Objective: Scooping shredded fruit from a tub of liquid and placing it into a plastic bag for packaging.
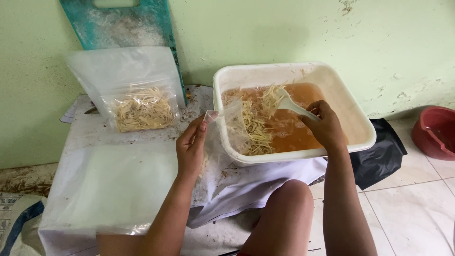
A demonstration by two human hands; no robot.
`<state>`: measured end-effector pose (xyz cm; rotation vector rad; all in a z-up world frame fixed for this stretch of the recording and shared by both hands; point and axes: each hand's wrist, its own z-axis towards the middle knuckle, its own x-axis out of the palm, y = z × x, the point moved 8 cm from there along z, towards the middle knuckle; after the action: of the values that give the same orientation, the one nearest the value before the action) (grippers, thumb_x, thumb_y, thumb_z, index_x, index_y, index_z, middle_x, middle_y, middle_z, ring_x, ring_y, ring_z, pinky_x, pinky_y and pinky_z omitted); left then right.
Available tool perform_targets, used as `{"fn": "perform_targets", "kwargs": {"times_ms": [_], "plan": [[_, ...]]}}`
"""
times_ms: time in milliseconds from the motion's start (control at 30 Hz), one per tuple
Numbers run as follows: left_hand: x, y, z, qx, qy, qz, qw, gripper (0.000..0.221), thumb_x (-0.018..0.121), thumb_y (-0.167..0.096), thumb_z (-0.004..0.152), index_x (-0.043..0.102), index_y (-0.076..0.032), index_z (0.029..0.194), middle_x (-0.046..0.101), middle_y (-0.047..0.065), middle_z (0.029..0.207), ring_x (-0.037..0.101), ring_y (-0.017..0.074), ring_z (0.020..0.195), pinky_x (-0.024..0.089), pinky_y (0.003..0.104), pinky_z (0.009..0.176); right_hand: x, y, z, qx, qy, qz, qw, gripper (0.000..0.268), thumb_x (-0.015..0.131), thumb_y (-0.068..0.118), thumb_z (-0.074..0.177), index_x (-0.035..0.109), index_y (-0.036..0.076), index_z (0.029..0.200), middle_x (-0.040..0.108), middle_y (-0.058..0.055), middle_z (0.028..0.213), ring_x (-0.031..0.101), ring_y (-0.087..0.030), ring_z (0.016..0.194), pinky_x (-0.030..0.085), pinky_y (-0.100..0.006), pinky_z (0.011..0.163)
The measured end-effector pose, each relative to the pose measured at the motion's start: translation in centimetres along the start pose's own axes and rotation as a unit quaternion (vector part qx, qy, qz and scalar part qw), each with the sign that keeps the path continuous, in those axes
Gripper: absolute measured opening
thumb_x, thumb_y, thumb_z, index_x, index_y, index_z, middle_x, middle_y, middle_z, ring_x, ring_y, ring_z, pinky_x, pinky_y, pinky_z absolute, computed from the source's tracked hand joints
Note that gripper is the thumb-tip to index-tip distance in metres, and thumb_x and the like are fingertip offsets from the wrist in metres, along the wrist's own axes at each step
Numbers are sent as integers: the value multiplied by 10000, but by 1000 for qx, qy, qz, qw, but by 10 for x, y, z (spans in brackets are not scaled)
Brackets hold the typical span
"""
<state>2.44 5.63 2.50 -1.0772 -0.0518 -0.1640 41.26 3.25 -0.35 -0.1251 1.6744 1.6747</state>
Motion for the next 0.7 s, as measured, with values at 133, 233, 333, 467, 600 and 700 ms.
{"fn": "perform_targets", "kwargs": {"times_ms": [133, 233, 333, 467, 600, 700], "plan": [[-6, 8, 0, -2, -11, 2, 1000, 282, 559, -200, 1067, 708, -123, 1294, 714, 99, 1311, 636, 232, 1262, 432, 457, 1144, -1, 13, -7, 6, -6, -16, 1000, 289, 752, 122, 915, 620, 58, 1164, 649, -151, 924, 598, -268, 778, 499, -374, 647], [-10, 15, 0, -7, -15, -1, 1000, 293, 546, -196, 1072, 700, -110, 1306, 718, 112, 1298, 626, 241, 1266, 426, 463, 1146, 6, 25, -11, 10, 36, -45, 998, 274, 748, 114, 895, 645, 43, 1139, 668, -177, 932, 620, -290, 807, 516, -415, 676], [-9, 8, 0, -2, -13, -13, 1000, 295, 540, -199, 1075, 697, -107, 1307, 718, 121, 1294, 623, 242, 1267, 430, 467, 1146, 12, 29, -11, -19, 63, -58, 996, 270, 764, 93, 860, 659, 63, 1107, 651, -149, 952, 628, -304, 824, 501, -419, 703], [-10, 1, 1, -7, -16, -9, 1000, 298, 549, -207, 1068, 703, -111, 1304, 726, 118, 1282, 633, 242, 1260, 434, 464, 1143, 18, 35, -15, -23, 99, -53, 993, 211, 730, 80, 865, 669, 57, 1066, 642, -149, 950, 611, -307, 827, 491, -422, 722], [-9, 1, 4, -11, -18, -13, 1000, 301, 543, -211, 1070, 700, -115, 1309, 729, 124, 1272, 622, 253, 1269, 423, 476, 1149, 19, 38, -17, -30, 119, -54, 991, 215, 746, 94, 852, 685, 33, 1049, 650, -176, 943, 611, -333, 826, 476, -438, 726], [-16, 16, 2, -13, -18, -4, 1000, 304, 536, -215, 1076, 695, -113, 1313, 720, 137, 1284, 614, 263, 1272, 421, 489, 1144, 22, 29, -13, -15, 128, -68, 989, 232, 781, 148, 840, 695, 80, 1044, 634, -114, 897, 609, -284, 782, 473, -397, 693]]}}
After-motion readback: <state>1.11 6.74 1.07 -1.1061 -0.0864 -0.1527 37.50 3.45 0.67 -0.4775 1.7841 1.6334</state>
